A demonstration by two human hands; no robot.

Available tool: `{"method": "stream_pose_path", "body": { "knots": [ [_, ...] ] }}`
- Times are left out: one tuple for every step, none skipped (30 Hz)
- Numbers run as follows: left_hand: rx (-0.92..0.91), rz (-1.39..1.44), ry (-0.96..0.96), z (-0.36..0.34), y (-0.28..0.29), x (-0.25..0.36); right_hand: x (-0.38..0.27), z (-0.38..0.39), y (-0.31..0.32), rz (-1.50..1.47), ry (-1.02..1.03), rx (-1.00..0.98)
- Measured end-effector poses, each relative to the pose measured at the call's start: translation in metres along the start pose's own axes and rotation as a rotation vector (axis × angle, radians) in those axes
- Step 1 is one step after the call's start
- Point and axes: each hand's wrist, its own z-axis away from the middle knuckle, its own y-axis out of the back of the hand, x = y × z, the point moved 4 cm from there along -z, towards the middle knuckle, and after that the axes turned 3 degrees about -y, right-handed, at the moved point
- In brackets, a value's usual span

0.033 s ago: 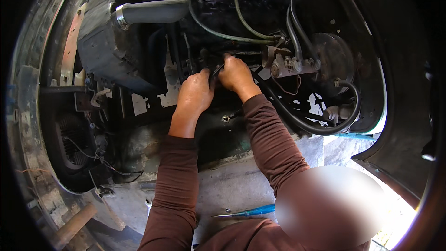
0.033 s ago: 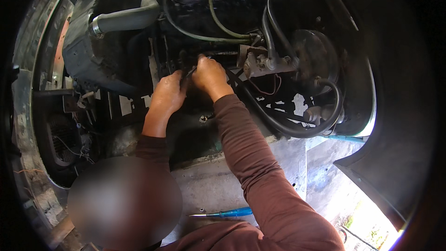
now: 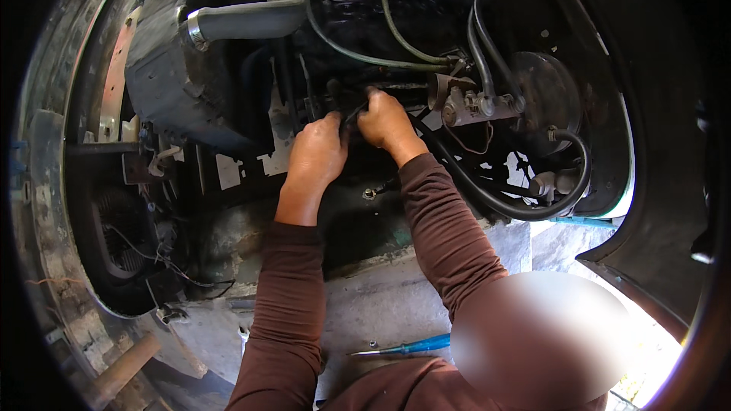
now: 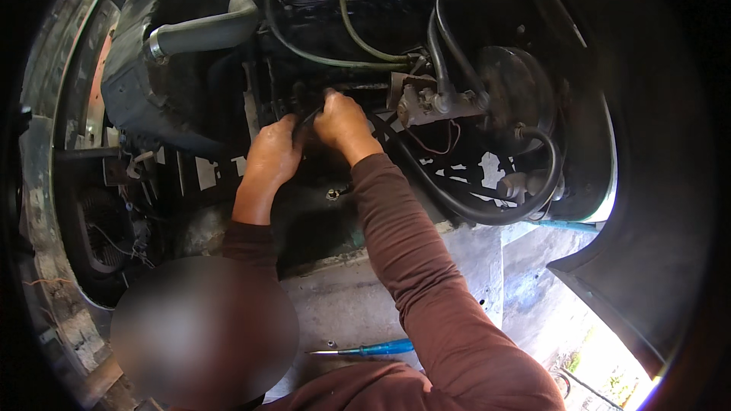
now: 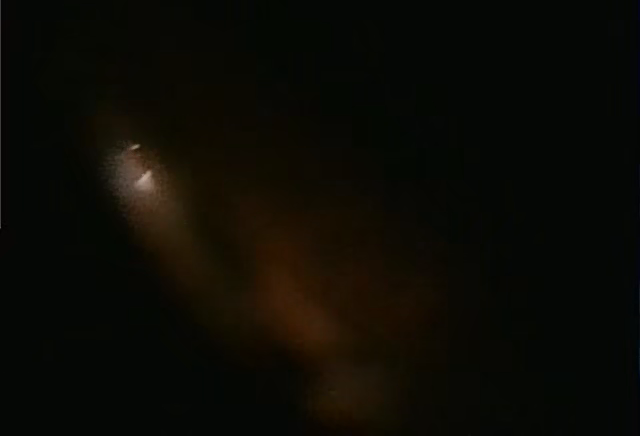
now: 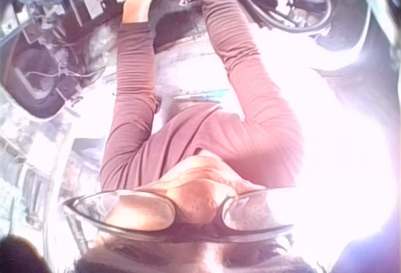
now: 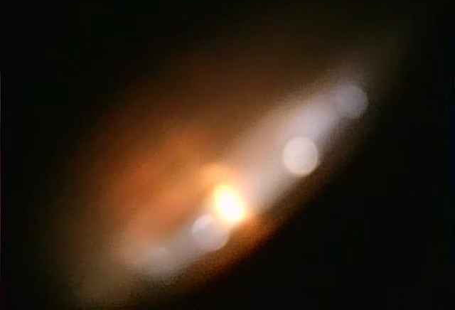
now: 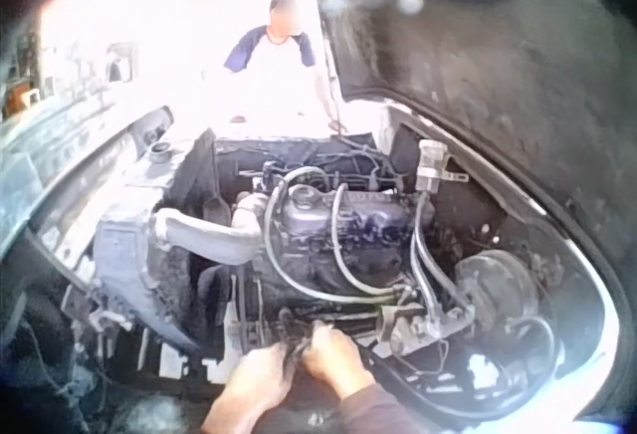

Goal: The person works on a vehicle engine with the hood open, using a wrench and screwdriver to adjust components. They briefly walk to a tool table to retrieve a small part, then return to the engine to continue the repair.

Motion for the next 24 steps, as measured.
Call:
{"method": "stream_pose_path", "body": {
  "knots": [
    [0.061,-0.016,-0.025,0.000,-0.001,-0.007,0.003,-0.002,0.000,-0.100,0.001,0.085],
    [0.118,-0.025,-0.057,-0.001,-0.001,-0.009,0.011,-0.006,-0.002,-0.194,-0.004,0.174],
    [0.139,-0.033,-0.036,-0.001,-0.003,-0.012,0.020,-0.010,-0.003,-0.288,-0.009,0.264],
    [0.162,-0.042,-0.013,-0.001,-0.002,-0.014,0.032,-0.019,-0.009,-0.349,-0.137,0.206],
    [0.183,-0.049,0.010,-0.001,-0.002,-0.017,0.043,-0.028,-0.014,-0.408,-0.267,0.146],
    [0.221,-0.005,-0.022,-0.004,-0.005,-0.021,0.054,-0.034,-0.019,-0.466,-0.397,0.084],
    [0.220,0.016,-0.036,-0.006,-0.006,-0.017,0.059,-0.036,-0.026,-0.876,-0.506,-0.007],
    [0.217,0.039,-0.052,-0.008,-0.007,-0.012,0.060,-0.038,-0.033,-1.287,-0.602,-0.102],
    [0.214,0.062,-0.068,-0.011,-0.009,-0.008,0.060,-0.040,-0.038,-1.700,-0.684,-0.202],
    [0.236,0.067,-0.087,-0.009,-0.008,-0.017,0.035,-0.028,-0.029,-1.693,-0.640,-0.241],
    [0.258,0.078,-0.127,-0.011,-0.009,-0.016,0.036,-0.027,-0.027,-1.679,-0.630,-0.192],
    [0.280,0.090,-0.168,-0.013,-0.009,-0.015,0.037,-0.028,-0.025,-1.664,-0.620,-0.143],
    [0.259,0.027,-0.189,-0.017,-0.009,-0.009,0.044,-0.027,-0.025,-1.649,-0.618,-0.077],
    [0.238,-0.035,-0.211,-0.022,-0.010,-0.002,0.050,-0.025,-0.028,-1.795,-0.670,0.008],
    [0.217,-0.097,-0.232,-0.029,-0.011,0.005,0.055,-0.029,-0.028,-1.851,-0.679,0.043],
    [0.212,-0.124,-0.240,-0.035,-0.010,0.009,0.055,-0.033,-0.028,-1.910,-0.692,0.063],
    [0.205,-0.152,-0.249,-0.042,-0.009,0.012,0.055,-0.036,-0.029,-1.969,-0.705,0.085],
    [0.199,-0.179,-0.257,-0.050,-0.008,0.015,0.055,-0.038,-0.031,-1.945,-0.680,0.083],
    [0.200,-0.188,-0.271,-0.057,-0.008,0.015,0.055,-0.040,-0.031,-1.919,-0.654,0.087],
    [0.202,-0.197,-0.285,-0.063,-0.006,0.012,0.055,-0.042,-0.032,-1.894,-0.628,0.089],
    [0.205,-0.207,-0.299,-0.070,-0.005,0.007,0.054,-0.044,-0.033,-1.868,-0.602,0.091],
    [0.266,-0.148,-0.350,-0.075,-0.002,0.006,0.055,-0.043,-0.033,-1.860,-0.593,0.073],
    [0.211,-0.155,-0.306,-0.078,-0.004,0.001,0.055,-0.043,-0.033,-1.853,-0.583,0.052],
    [0.158,-0.162,-0.261,-0.080,-0.005,-0.004,0.054,-0.043,-0.034,-1.845,-0.572,0.030]
  ]
}}
